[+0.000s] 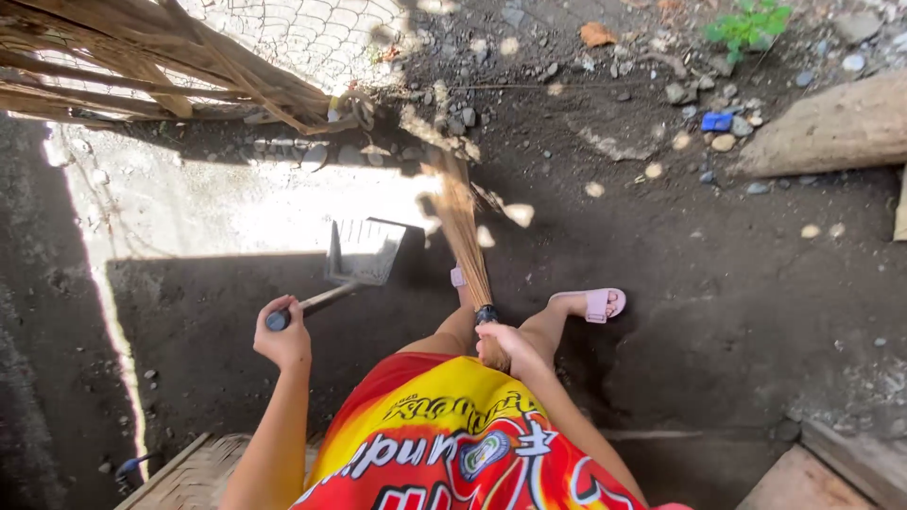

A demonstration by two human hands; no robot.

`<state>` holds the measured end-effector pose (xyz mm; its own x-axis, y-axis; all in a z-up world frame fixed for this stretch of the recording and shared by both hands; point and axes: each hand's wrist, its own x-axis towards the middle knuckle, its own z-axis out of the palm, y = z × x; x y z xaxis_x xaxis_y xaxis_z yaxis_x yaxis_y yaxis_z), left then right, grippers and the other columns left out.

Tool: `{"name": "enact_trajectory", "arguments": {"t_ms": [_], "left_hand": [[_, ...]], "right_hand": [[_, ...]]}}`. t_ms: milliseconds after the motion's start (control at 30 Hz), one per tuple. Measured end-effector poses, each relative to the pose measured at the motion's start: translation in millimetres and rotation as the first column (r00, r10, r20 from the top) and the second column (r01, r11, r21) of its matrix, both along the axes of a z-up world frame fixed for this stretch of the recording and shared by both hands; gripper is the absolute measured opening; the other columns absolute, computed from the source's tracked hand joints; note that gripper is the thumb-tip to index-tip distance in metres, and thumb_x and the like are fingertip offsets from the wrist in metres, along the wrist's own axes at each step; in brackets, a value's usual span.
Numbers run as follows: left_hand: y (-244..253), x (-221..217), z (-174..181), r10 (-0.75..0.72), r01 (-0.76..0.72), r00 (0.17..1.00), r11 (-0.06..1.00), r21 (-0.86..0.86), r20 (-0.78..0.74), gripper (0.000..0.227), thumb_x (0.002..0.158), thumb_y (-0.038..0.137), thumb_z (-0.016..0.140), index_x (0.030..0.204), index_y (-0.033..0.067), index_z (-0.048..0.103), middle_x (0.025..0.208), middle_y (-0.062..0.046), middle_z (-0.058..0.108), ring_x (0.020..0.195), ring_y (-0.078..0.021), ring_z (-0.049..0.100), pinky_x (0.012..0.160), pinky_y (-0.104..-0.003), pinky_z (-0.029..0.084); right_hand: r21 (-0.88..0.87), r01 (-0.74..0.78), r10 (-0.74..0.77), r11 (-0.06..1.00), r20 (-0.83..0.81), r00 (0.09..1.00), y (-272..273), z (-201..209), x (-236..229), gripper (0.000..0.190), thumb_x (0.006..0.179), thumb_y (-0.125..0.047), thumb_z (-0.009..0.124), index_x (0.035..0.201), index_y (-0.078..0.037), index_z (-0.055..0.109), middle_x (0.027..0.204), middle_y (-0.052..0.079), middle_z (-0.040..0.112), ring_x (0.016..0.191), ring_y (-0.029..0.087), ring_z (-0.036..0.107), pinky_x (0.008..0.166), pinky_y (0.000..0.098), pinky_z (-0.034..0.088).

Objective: Sweeping the ground in an outdoor area using a broom and a dustpan.

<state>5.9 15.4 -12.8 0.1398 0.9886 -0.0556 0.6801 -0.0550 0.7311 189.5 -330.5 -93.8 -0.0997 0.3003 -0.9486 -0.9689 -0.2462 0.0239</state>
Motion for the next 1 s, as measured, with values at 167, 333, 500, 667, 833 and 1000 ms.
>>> {"name": "enact_trajectory", "arguments": {"t_ms": [167,333,500,667,833,1000], "left_hand": [[4,29,-4,-0.115,0.115,0.993,0.993,-0.002,-0.019,0.008,0.093,0.001,0.076,0.1,0.0004,0.074,0.1,-0.009,0.076,0.095,-0.0174,0.073,0.086,-0.034,0.06],[-7,52,7,-0.195,0.197,0.979,0.98,-0.018,0.065,0.008,0.093,0.0,0.076,0.1,0.0009,0.073,0.099,-0.008,0.075,0.094,-0.0164,0.072,0.084,-0.033,0.061],[-35,68,19,-0.157,0.16,0.982,0.987,-0.017,0.11,0.009,0.093,-0.002,0.076,0.102,0.0015,0.073,0.102,-0.007,0.076,0.096,-0.0147,0.072,0.086,-0.03,0.059],[-53,91,19,-0.19,0.188,0.957,0.982,0.03,0.22,0.008,0.094,-0.002,0.075,0.101,0.0016,0.071,0.104,-0.007,0.074,0.097,-0.0143,0.07,0.087,-0.032,0.057],[-90,115,35,-0.216,0.216,0.973,0.976,0.009,0.085,0.009,0.093,-0.001,0.076,0.1,0.0023,0.072,0.104,-0.007,0.074,0.098,-0.0151,0.07,0.089,-0.034,0.057],[-134,151,40,-0.284,0.284,0.954,0.959,0.012,0.098,0.009,0.093,0.0,0.075,0.101,0.0042,0.073,0.104,-0.005,0.075,0.1,-0.0153,0.072,0.09,-0.033,0.059]], "right_hand": [[-0.013,0.148,-0.148,0.989,-0.028,0.989,-65,-34,80,0.016,0.083,-0.019,0.075,0.083,-0.006,0.066,0.067,0.008,0.067,0.048,0.02,0.063,0.045,0.033,0.053],[0.001,0.579,-0.572,0.815,0.161,0.804,-199,-14,195,0.014,0.09,-0.012,0.068,0.085,-0.003,0.058,0.065,0.006,0.062,0.049,0.013,0.06,0.042,0.0219,0.051],[-0.147,0.022,-0.001,0.989,0.145,0.989,-160,7,99,0.028,0.09,-0.027,0.066,0.074,-0.005,0.057,0.056,0.01,0.059,0.042,0.023,0.056,0.036,0.0335,0.043],[0.012,0.145,-0.145,0.989,0.087,0.986,-148,-2,46,0.018,0.09,-0.022,0.069,0.085,-0.006,0.063,0.064,0.008,0.063,0.048,0.02,0.059,0.043,0.0331,0.049],[-0.008,0.311,-0.31,0.95,0.069,0.948,-270,-9,158,0.017,0.091,-0.013,0.067,0.08,-0.004,0.059,0.064,0.008,0.059,0.046,0.019,0.057,0.038,0.0291,0.047],[-0.132,0.435,-0.383,0.891,0.296,0.875,-372,-2,210,0.019,0.091,-0.019,0.069,0.09,-0.004,0.058,0.069,0.008,0.062,0.051,0.019,0.062,0.045,0.0309,0.051]]}}
